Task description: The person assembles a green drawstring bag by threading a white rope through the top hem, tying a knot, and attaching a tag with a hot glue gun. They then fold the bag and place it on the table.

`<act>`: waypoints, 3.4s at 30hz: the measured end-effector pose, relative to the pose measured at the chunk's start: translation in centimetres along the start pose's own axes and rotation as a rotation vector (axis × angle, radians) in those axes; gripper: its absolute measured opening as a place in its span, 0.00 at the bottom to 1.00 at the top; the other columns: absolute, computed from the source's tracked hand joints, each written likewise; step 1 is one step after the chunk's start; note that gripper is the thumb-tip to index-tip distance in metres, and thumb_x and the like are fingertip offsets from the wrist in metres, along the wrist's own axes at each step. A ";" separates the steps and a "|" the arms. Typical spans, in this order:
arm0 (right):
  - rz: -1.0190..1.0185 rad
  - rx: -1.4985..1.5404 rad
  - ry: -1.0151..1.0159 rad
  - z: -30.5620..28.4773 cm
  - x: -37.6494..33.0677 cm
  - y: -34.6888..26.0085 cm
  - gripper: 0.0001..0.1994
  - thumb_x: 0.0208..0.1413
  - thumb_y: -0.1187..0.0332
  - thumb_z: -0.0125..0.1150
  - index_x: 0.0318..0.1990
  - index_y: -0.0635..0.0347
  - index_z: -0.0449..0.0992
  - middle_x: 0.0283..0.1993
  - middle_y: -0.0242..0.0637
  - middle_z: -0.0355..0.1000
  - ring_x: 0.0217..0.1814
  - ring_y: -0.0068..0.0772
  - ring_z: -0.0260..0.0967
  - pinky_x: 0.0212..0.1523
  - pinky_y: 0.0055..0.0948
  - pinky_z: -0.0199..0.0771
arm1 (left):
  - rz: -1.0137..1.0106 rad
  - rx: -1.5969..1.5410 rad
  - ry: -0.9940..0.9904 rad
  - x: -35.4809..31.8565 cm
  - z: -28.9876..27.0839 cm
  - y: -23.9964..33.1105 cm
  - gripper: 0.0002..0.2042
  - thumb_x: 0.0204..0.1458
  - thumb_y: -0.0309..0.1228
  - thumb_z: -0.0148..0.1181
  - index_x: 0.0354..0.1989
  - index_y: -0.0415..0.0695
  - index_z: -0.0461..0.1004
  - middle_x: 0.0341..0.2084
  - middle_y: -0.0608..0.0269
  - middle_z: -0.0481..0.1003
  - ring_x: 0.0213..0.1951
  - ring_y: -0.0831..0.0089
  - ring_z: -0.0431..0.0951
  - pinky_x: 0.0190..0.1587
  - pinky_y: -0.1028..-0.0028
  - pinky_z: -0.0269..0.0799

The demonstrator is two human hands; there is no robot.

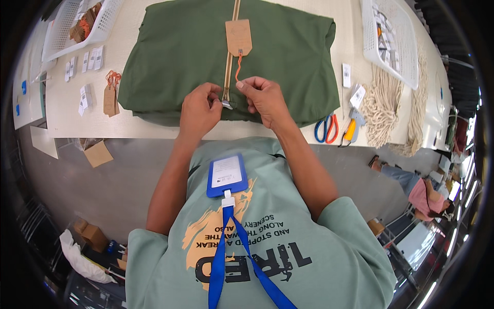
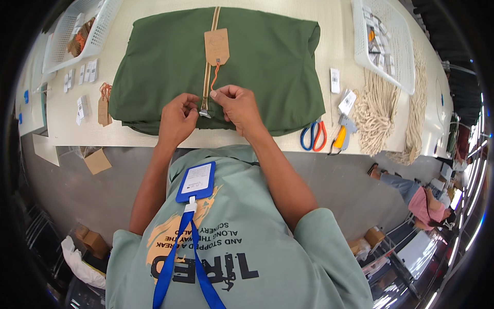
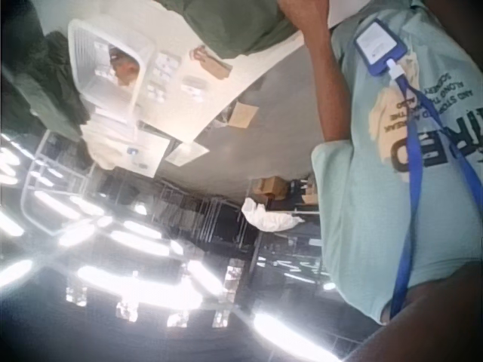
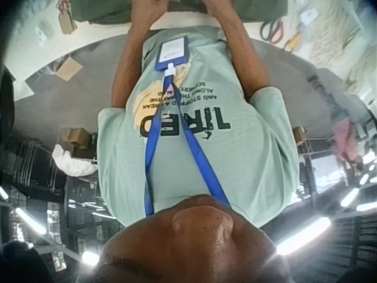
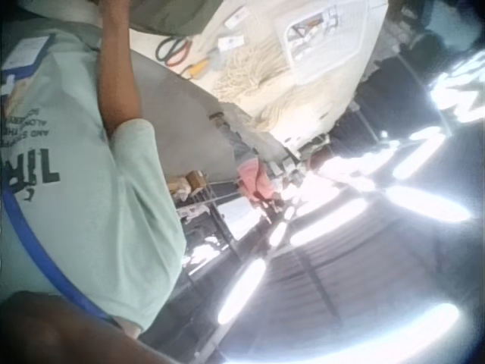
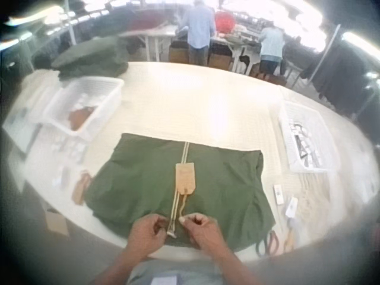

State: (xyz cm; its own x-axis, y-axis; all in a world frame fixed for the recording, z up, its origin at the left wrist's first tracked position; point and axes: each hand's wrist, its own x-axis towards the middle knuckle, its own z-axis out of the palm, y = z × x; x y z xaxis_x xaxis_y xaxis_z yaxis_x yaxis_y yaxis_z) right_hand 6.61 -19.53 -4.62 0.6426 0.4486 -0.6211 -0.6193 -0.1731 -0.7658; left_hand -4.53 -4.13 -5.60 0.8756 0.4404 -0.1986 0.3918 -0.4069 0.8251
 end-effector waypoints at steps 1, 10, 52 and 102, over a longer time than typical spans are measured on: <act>0.006 -0.008 -0.012 -0.1 0.2 -0.3 0.08 0.59 0.66 0.71 0.37 0.61 0.80 0.26 0.25 0.71 0.21 0.14 0.62 0.19 0.17 0.62 | -0.041 -0.008 0.027 0.2 0.2 0.2 0.10 0.48 0.24 0.66 0.40 0.38 0.80 0.29 0.54 0.81 0.30 0.63 0.81 0.35 0.66 0.77; 0.045 0.010 -0.080 -0.7 0.8 -0.8 0.08 0.61 0.71 0.68 0.44 0.64 0.80 0.35 0.31 0.80 0.30 0.17 0.72 0.31 0.19 0.75 | -0.225 0.311 -0.073 2.7 0.6 2.2 0.08 0.47 0.33 0.70 0.31 0.43 0.82 0.26 0.56 0.82 0.33 0.54 0.84 0.37 0.59 0.79; -0.392 -0.759 -0.036 -0.2 3.0 2.4 0.03 0.56 0.73 0.62 0.35 0.62 0.79 0.39 0.46 0.74 0.43 0.51 0.73 0.45 0.46 0.72 | -0.105 -0.128 -0.046 1.2 2.5 -1.7 0.04 0.49 0.20 0.65 0.32 0.36 0.76 0.23 0.63 0.78 0.26 0.78 0.77 0.32 0.75 0.74; -0.588 -0.605 -0.111 -0.6 1.5 3.6 0.05 0.52 0.70 0.68 0.33 0.58 0.78 0.32 0.34 0.74 0.31 0.38 0.74 0.32 0.38 0.72 | -0.150 -0.300 -0.063 -0.1 2.2 -2.9 0.04 0.50 0.18 0.63 0.28 0.36 0.74 0.22 0.70 0.73 0.26 0.84 0.71 0.30 0.79 0.67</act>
State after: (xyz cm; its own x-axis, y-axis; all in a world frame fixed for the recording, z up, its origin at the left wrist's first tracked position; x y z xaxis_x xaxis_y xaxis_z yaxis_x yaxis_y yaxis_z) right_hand 5.66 -20.02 -8.40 0.7171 0.6899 -0.0989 0.1694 -0.3102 -0.9355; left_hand -5.14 -4.76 -9.14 0.8339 0.4237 -0.3537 0.4250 -0.0841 0.9013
